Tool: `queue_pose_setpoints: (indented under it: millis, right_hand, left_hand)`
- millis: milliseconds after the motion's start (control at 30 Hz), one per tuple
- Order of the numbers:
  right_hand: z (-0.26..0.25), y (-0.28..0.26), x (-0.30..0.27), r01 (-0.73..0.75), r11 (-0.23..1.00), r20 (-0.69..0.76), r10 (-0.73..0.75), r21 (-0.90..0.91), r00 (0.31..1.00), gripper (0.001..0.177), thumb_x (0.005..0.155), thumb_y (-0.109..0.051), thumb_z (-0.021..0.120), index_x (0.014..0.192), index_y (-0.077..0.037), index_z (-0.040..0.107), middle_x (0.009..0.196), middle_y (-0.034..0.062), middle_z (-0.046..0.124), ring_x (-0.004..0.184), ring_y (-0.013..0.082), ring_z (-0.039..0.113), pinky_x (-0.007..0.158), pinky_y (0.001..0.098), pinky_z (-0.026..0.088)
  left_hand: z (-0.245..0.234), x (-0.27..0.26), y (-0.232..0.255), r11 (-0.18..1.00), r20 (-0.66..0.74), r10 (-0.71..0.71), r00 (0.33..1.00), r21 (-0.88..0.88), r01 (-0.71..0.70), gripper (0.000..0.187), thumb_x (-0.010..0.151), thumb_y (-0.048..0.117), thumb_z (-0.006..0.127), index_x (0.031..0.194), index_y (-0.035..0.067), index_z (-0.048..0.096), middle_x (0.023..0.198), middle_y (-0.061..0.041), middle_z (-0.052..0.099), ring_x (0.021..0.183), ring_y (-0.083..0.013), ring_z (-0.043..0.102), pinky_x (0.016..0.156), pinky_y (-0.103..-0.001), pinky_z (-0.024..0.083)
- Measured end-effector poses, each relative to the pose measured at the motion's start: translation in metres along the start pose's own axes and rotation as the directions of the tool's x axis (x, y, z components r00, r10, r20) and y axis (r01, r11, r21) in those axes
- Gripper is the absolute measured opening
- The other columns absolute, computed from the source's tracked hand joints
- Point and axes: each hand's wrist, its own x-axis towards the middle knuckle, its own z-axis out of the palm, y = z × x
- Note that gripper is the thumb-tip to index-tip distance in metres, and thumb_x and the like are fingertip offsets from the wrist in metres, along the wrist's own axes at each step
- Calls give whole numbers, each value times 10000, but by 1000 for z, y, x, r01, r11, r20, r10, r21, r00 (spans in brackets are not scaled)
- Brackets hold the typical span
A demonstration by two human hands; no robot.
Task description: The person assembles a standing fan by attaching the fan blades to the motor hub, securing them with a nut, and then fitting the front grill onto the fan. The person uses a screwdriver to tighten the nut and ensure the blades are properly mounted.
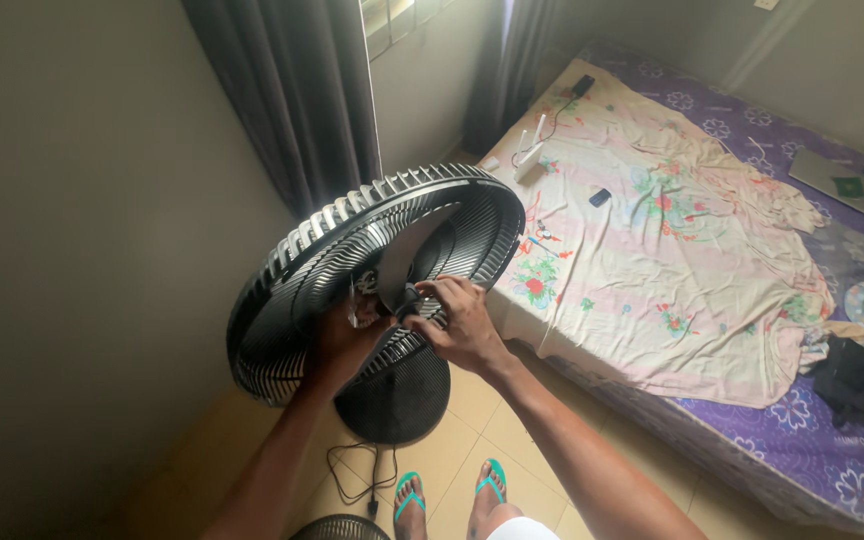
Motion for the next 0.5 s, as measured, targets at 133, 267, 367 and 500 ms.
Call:
queue_pose_setpoints:
  millis: [133, 267, 367, 500]
  right_hand:
    - [-2, 11, -5, 50, 991, 58, -57, 120, 997, 820, 781, -384, 864, 1454, -81, 505, 1311, 115, 641, 1302, 270, 552, 1123, 442, 322]
    - [-1, 17, -7, 37, 986, 87, -52, 163, 995, 955, 739, -405, 892, 1517, -86, 437, 1325, 102, 640, 1278, 262, 564, 1129, 444, 317]
    - [3, 21, -4, 42, 974, 51, -54, 223, 997, 958, 705, -385, 906, 1487, -69, 453, 1300, 116, 649, 1249, 280, 576, 1105, 448, 358]
    - [18, 23, 0, -26, 977, 57, 14, 213, 998, 769, 822, -372, 862, 1426, -52, 510, 1236, 124, 670, 1189, 287, 656, 1025, 419, 502]
  left_hand:
    - [4, -8, 25, 967, -39, 7, 999, 253, 3, 299, 822, 89, 798, 1077, 2, 668, 929, -88, 748, 865, -222, 728, 786, -347, 561]
    - [7, -7, 18, 911, -77, -167, 983, 370, 183, 305, 870, 134, 762, 1133, 18, 661, 964, -144, 722, 876, -261, 733, 810, -388, 590]
    - [4, 7, -7, 973, -112, -87, 990, 203, 109, 264, 881, 78, 679, 1130, 3, 635, 1099, -78, 744, 996, -209, 764, 874, -357, 633]
    - [-4, 23, -47, 614, 144, 330, 933, 717, -328, 118, 908, 69, 654, 1011, 15, 672, 1071, -104, 749, 1018, -229, 742, 935, -393, 591]
